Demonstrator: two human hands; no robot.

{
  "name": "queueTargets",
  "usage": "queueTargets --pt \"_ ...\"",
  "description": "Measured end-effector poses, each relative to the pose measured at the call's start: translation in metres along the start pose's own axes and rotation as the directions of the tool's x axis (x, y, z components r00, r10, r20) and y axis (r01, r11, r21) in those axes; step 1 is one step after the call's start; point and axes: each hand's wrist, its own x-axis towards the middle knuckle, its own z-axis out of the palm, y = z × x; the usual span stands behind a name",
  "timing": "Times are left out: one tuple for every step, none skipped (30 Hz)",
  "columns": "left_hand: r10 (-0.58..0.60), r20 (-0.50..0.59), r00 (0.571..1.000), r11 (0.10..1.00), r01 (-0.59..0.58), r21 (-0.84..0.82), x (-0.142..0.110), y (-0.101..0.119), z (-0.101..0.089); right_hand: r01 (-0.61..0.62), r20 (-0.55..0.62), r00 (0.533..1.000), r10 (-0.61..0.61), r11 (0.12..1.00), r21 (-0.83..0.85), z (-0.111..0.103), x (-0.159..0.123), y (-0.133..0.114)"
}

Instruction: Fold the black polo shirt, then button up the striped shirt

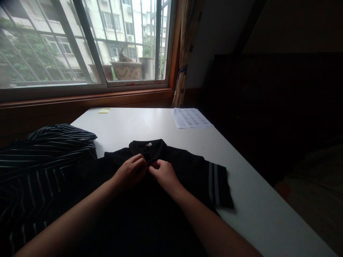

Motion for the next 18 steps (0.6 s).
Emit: queueTargets --pt "-0.004 -0.005 1.000 1.000 0.004 -0.006 0.0003 -0.0003 0.0002 0.000 0.001 1.000 0.000 1.000 0.005 0.0000 -0.0004 -0.0011" --pt "-0.009 -0.010 1.000 1.000 0.008 -0.013 0.0005 -0.0007 0.0004 0.002 0.002 1.000 -0.002 1.000 0.009 -0.0001 -0.0009 -0.0024" --pt "-0.012 -0.012 1.000 1.000 0.012 -0.021 0.0007 -0.0010 0.0004 0.002 0.001 1.000 -0.002 1.000 0.010 -0.0003 -0.0014 -0.0038" --pt "-0.017 -0.012 1.000 0.999 0.016 -0.030 0.0008 -0.0014 0.0005 0.002 -0.002 1.000 -0.002 1.000 0.007 -0.0004 -0.0019 -0.0053" --pt "-0.021 -0.013 1.000 0.999 0.021 -0.040 0.0008 -0.0018 0.0004 0.000 -0.004 1.000 0.000 1.000 0.001 -0.0005 -0.0023 -0.0065" --pt "-0.027 -0.012 1.000 0.998 0.027 -0.050 0.0008 -0.0021 0.0004 -0.002 -0.005 1.000 0.002 1.000 -0.006 -0.0007 -0.0026 -0.0075" --pt "-0.036 -0.011 0.999 0.998 0.035 -0.058 0.0006 -0.0024 0.0003 -0.004 -0.004 1.000 0.004 1.000 -0.011 -0.0008 -0.0027 -0.0081" --pt "-0.046 -0.009 0.999 0.997 0.045 -0.064 0.0005 -0.0026 0.0001 -0.005 -0.005 1.000 0.005 1.000 -0.014 -0.0009 -0.0027 -0.0083" --pt "-0.056 -0.007 0.998 0.996 0.055 -0.068 0.0003 -0.0028 -0.0001 -0.003 -0.005 1.000 0.003 1.000 -0.012 -0.0009 -0.0026 -0.0081" --pt "-0.065 -0.006 0.998 0.995 0.064 -0.070 0.0000 -0.0030 -0.0002 0.002 -0.004 1.000 -0.002 1.000 -0.010 -0.0009 -0.0024 -0.0076" --pt "-0.074 -0.005 0.997 0.995 0.073 -0.071 -0.0001 -0.0033 -0.0004 0.007 -0.002 1.000 -0.007 1.000 -0.009 -0.0010 -0.0022 -0.0070" --pt "-0.081 -0.004 0.997 0.994 0.081 -0.074 -0.0002 -0.0036 -0.0006 0.011 -0.001 1.000 -0.011 1.000 -0.010 -0.0010 -0.0019 -0.0064" --pt "-0.087 -0.004 0.996 0.993 0.086 -0.079 -0.0003 -0.0040 -0.0008 0.013 -0.001 1.000 -0.013 1.000 -0.013 -0.0010 -0.0017 -0.0057" --pt "-0.091 -0.004 0.996 0.992 0.090 -0.088 -0.0002 -0.0045 -0.0010 0.013 -0.001 1.000 -0.013 1.000 -0.015 -0.0010 -0.0015 -0.0053" --pt "-0.096 -0.004 0.995 0.990 0.095 -0.102 -0.0001 -0.0051 -0.0012 0.011 -0.001 1.000 -0.011 1.000 -0.016 -0.0009 -0.0014 -0.0050" --pt "-0.102 -0.004 0.995 0.988 0.101 -0.118 0.0001 -0.0058 -0.0014 0.007 -0.003 1.000 -0.007 1.000 -0.015 -0.0009 -0.0013 -0.0050" --pt "-0.110 -0.002 0.994 0.985 0.109 -0.136 0.0004 -0.0065 -0.0016 0.004 -0.004 1.000 -0.004 1.000 -0.013 -0.0009 -0.0014 -0.0051" --pt "-0.121 0.001 0.993 0.981 0.119 -0.153 0.0006 -0.0071 -0.0019 0.002 -0.004 1.000 -0.002 1.000 -0.009 -0.0009 -0.0015 -0.0054"
